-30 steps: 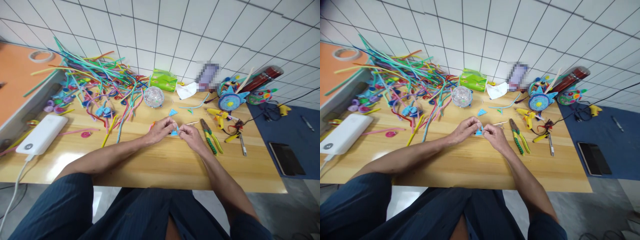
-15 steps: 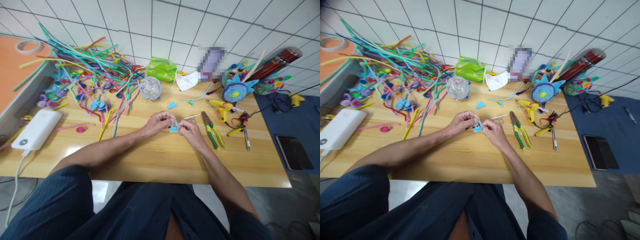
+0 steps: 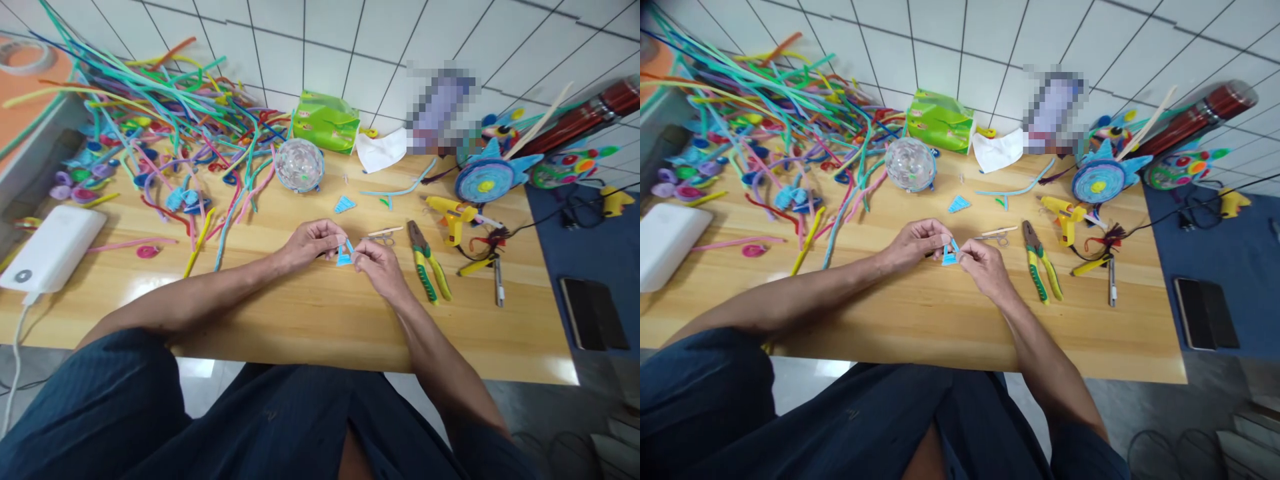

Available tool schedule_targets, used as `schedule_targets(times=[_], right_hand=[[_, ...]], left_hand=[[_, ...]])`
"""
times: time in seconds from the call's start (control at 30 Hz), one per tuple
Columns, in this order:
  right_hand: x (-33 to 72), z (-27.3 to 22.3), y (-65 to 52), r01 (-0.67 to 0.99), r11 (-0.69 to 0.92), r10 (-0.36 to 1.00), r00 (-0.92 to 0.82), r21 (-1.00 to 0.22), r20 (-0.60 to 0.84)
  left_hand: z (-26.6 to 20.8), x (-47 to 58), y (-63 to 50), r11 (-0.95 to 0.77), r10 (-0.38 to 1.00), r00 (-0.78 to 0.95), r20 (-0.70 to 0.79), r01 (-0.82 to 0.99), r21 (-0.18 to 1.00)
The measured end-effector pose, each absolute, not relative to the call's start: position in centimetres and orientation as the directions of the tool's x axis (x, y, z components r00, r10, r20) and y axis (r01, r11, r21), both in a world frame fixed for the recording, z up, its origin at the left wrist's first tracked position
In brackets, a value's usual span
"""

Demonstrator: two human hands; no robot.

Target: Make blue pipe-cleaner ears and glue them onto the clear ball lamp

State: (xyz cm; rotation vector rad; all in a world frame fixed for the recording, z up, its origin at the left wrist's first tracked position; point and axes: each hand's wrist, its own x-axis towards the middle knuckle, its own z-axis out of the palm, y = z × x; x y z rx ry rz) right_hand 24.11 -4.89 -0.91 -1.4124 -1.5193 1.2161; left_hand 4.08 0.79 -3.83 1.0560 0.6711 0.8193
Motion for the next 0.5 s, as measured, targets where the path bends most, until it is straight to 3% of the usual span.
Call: schedule_targets(times=[0.27, 0.5], right_hand=[[24.4, -1.28, -5.24, 0.27, -0.033, 0.985, -0.152, -0.962, -0.076], [23.85, -1.48, -5.53, 0.182, -0.027, 0.99, -0.131, -0.983, -0.051]], left_hand=[[-3.72, 4.28, 0.66, 0.444, 0.76, 0.631, -0.157, -0.328, 0.834], [-3.56, 4.34, 0.46, 0.446, 0.759, 0.638, -0.131, -0.364, 0.818]])
